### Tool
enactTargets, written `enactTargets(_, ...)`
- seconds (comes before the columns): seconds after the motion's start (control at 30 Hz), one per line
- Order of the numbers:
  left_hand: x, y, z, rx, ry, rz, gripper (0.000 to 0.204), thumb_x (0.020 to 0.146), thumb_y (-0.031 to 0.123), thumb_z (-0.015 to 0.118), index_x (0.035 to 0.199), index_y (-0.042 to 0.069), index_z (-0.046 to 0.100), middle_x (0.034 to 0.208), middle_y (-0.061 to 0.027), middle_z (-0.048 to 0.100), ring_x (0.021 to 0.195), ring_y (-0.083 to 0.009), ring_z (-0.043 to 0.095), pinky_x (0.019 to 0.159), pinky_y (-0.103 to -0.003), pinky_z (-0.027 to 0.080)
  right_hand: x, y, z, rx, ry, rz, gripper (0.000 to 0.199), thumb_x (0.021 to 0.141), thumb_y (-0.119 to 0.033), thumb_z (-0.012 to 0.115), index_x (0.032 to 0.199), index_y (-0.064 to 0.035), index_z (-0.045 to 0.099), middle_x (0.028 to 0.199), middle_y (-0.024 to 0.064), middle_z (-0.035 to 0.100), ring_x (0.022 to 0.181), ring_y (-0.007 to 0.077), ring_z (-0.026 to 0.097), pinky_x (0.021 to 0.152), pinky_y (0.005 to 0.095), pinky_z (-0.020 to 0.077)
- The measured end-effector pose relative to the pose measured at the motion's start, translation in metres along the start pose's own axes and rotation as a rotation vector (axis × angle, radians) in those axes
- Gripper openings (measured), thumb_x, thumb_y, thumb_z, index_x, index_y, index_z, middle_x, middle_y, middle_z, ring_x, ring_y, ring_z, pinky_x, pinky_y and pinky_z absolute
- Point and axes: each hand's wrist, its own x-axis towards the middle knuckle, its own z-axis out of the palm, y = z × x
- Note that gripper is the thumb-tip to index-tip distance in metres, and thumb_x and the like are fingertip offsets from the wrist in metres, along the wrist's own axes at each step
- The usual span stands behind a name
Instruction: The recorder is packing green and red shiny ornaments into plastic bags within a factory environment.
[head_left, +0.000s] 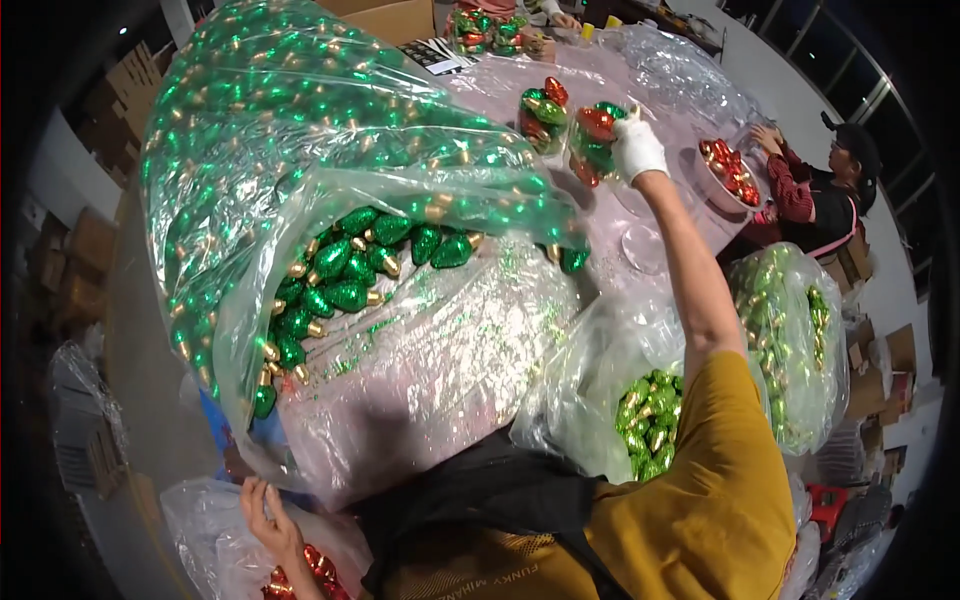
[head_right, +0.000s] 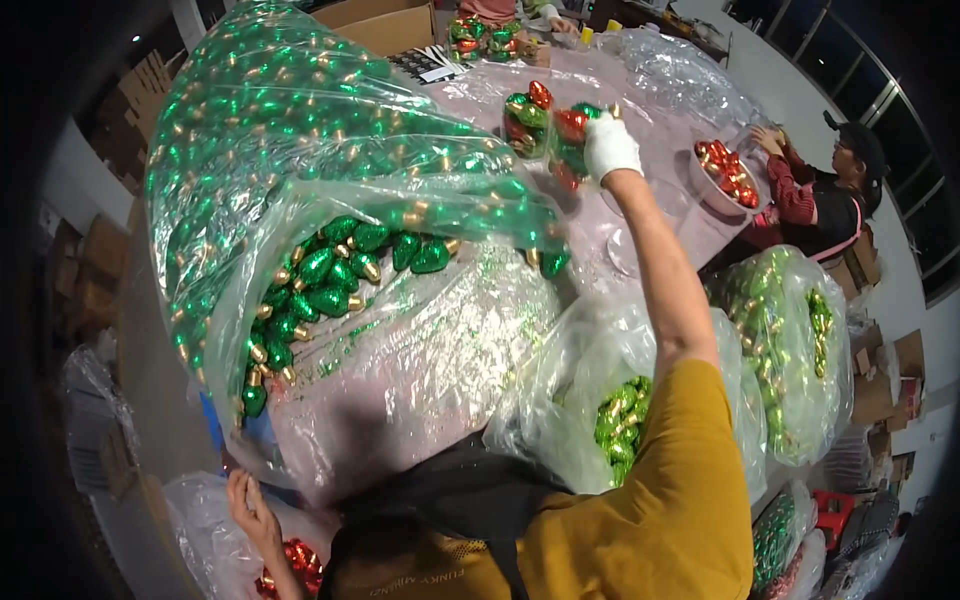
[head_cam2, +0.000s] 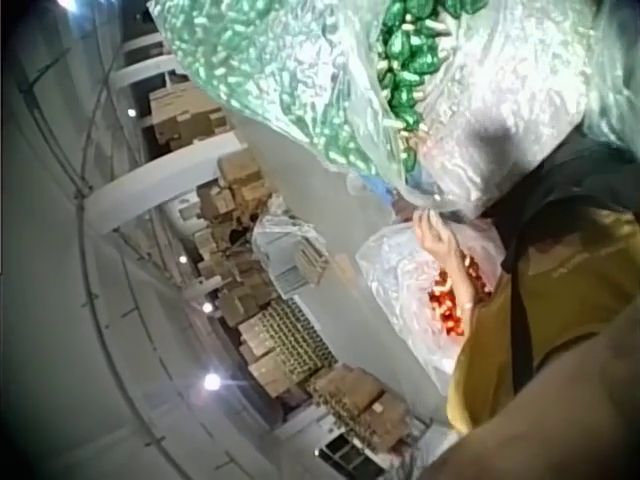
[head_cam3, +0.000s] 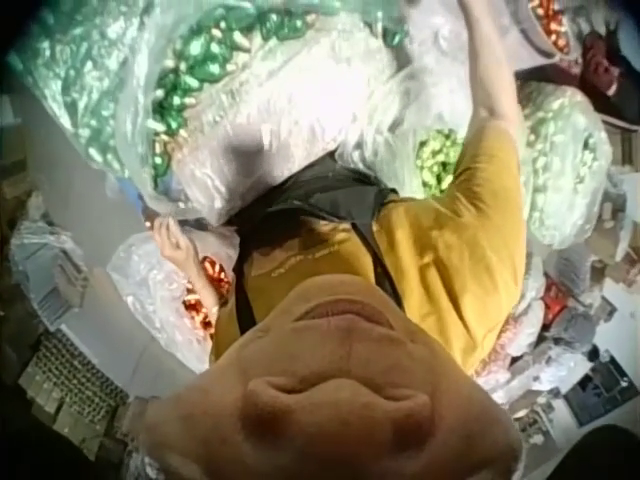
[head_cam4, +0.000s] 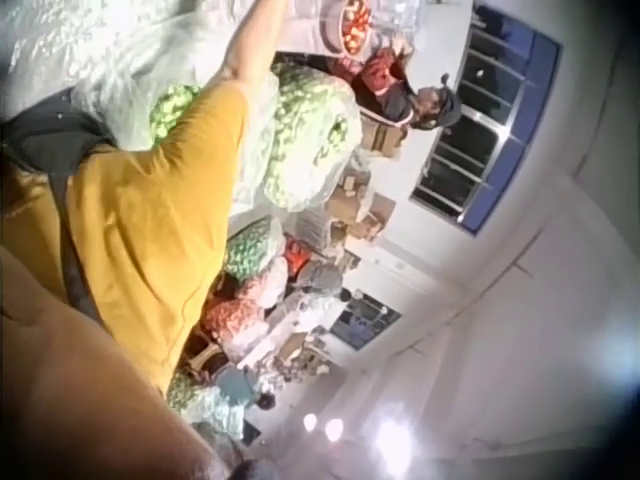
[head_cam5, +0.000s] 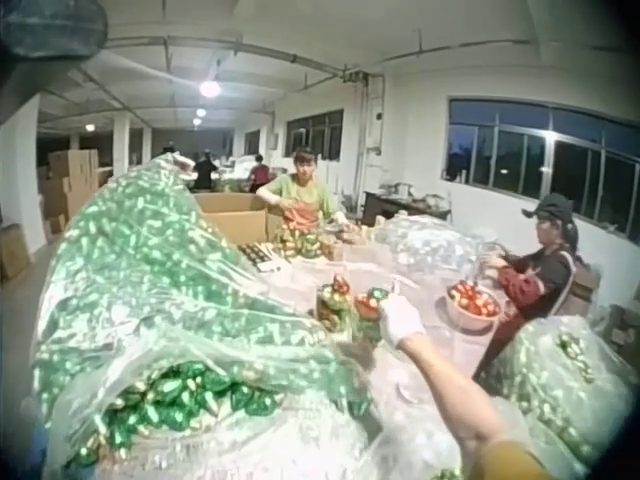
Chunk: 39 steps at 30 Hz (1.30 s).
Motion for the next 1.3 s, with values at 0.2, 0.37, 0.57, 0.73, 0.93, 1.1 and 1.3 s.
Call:
enactTargets(0.2,0.001,-0.023,0.001,0.34,0.005,-0.496,0.035,0.094,0.027,0.054,0.098,-0.006,0.064,0.078,-0.0218,0.062,0.076,-0.0307,0.06,0.07,-0.038,0.048,0.054,-0.011,0.131,0.107,-0.113,0.167,0.013,0.078,-0.009,0.051,0.082,-0.0033,0.062,0.093,0.0219,0.06,0.089,0.0389,0.06,0.076,0.0467,0.0497)
enactTargets(0.37,-0.012,-0.072,0.02,0.458,0.027,-0.571,0.035,0.094,0.025,0.052,0.098,-0.009,0.06,0.086,-0.0227,0.062,0.081,-0.0338,0.057,0.078,-0.04,0.046,0.149,-0.032,0.215,0.217,0.007,0.044,0.016,0.078,-0.012,0.054,0.088,-0.0042,0.064,0.097,0.0213,0.06,0.091,0.0386,0.059,0.08,0.0454,0.0485)
enactTargets(0.57,-0.022,-0.265,-0.044,0.716,-0.201,-0.5,0.039,0.093,0.027,0.052,0.108,-0.008,0.054,0.096,-0.0228,0.06,0.088,-0.0326,0.056,0.081,-0.04,0.047,0.253,0.013,0.259,-0.037,0.228,0.003,0.049,0.07,-0.027,0.07,0.11,-0.0031,0.055,0.113,0.0235,0.053,0.107,0.039,0.052,0.089,0.045,0.0456)
enactTargets(0.73,-0.045,-0.265,-0.028,0.947,-0.365,-0.43,0.045,0.092,0.03,0.051,0.119,-0.006,0.047,0.106,-0.0229,0.058,0.095,-0.0315,0.056,0.083,-0.041,0.047,0.224,0.066,0.233,-0.293,-0.158,0.374,0.054,0.07,-0.033,0.07,0.116,-0.0115,0.053,0.12,0.0224,0.051,0.107,0.0379,0.055,0.087,0.0443,0.0476)
enactTargets(0.93,-0.051,-0.226,-0.02,1.053,-0.41,-0.371,0.048,0.091,0.03,0.051,0.122,-0.006,0.044,0.11,-0.0225,0.056,0.097,-0.0302,0.056,0.083,-0.041,0.047,0.193,0.068,0.274,-0.039,-0.03,0.025,0.042,0.077,-0.026,0.063,0.118,-0.0171,0.055,0.116,0.0193,0.053,0.097,0.0408,0.058,0.082,0.0442,0.0488)
enactTargets(1.1,-0.048,-0.204,-0.006,0.629,-0.283,-0.395,0.03,0.092,0.022,0.05,0.101,-0.008,0.051,0.089,-0.0201,0.056,0.082,-0.0283,0.054,0.076,-0.039,0.045,0.187,0.094,0.226,-0.047,-0.166,0.03,0.033,0.081,-0.021,0.057,0.113,-0.0134,0.059,0.114,0.021,0.057,0.094,0.0409,0.059,0.082,0.0445,0.0485)
enactTargets(1.3,-0.056,-0.194,0.016,0.09,-0.026,-0.39,0.028,0.092,0.019,0.05,0.09,-0.008,0.056,0.079,-0.019,0.058,0.073,-0.0254,0.054,0.072,-0.037,0.045,0.18,0.058,0.184,0.163,-0.159,0.221,0.038,0.08,-0.026,0.062,0.114,-0.0098,0.06,0.111,0.0223,0.06,0.096,0.0405,0.059,0.083,0.0429,0.048)
